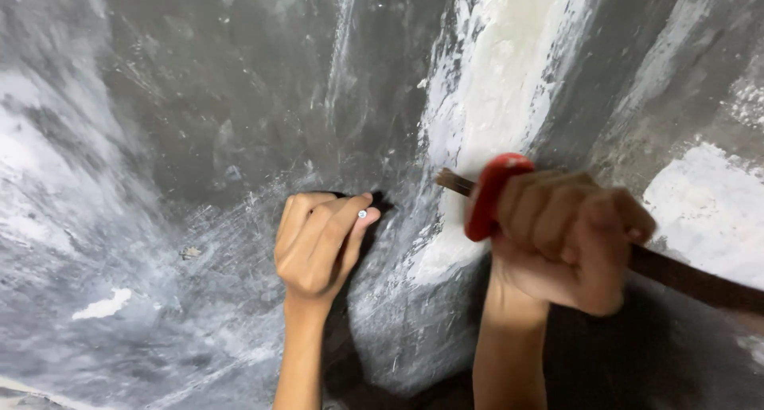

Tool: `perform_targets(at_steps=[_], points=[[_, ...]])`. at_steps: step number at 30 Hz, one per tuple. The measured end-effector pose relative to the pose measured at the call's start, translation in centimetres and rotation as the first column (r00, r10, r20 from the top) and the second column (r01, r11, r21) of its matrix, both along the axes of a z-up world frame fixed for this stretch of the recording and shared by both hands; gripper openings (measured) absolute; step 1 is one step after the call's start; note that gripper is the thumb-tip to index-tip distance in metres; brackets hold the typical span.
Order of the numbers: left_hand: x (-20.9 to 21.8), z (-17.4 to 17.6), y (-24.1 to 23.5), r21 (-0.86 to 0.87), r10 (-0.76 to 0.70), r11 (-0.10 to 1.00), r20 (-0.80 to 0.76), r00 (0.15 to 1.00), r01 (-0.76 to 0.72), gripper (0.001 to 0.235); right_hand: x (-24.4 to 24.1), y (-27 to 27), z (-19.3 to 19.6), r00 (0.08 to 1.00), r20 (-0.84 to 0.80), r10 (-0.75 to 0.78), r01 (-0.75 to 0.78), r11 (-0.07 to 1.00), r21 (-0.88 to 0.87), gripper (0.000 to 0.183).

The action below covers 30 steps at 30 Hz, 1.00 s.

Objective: The person hammers nails into a wall using a hammer and nails. They retrieve nails from a nearby shelf and repeatedly hammer them into the wall surface.

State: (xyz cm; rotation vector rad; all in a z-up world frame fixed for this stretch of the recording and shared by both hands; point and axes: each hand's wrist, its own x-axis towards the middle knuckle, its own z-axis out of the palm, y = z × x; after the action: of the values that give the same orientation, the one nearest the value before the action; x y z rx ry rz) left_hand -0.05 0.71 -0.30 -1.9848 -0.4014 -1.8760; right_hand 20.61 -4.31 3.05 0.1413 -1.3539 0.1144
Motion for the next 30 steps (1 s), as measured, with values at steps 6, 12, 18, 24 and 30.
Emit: perform_targets(at_steps=[6, 12, 18, 24, 30], points=[[-0.1, -0.3, 0.1, 0.001, -0.01, 1.0, -0.006, 1.0, 0.01, 0.023, -1.1, 2.5, 0.0, 0.977, -0.047, 0.207, -0.211, 0.972, -0.107, 0.04], [-0.1, 0.0, -0.1, 0.006, -0.003, 1.0, -0.002, 1.0, 0.003, 0.023, 0.6, 0.6, -0.1, 0.995, 0.015, -0.102, 0.101, 0.993, 0.062, 0.038], [-0.2, -0.4, -0.2, -0.018, -0.001, 1.0, -0.01, 1.0, 0.001, 0.021, -1.8, 3.3, -0.6, 0.992, -0.053, 0.117, -0.123, 0.986, -0.114, 0.04], [-0.3, 0.1, -0.2, 0.003, -0.03, 1.0, -0.006, 1.0, 0.03, 0.022, -0.5, 0.8, -0.2, 0.997, 0.033, 0.067, -0.068, 0.997, 0.03, 0.033], [-0.5, -0.3, 0.0, -0.006, -0.024, 1.0, -0.019, 1.0, 0.023, 0.022, -2.5, 4.2, -0.7, 0.973, -0.067, 0.22, -0.226, 0.968, -0.105, 0.027]])
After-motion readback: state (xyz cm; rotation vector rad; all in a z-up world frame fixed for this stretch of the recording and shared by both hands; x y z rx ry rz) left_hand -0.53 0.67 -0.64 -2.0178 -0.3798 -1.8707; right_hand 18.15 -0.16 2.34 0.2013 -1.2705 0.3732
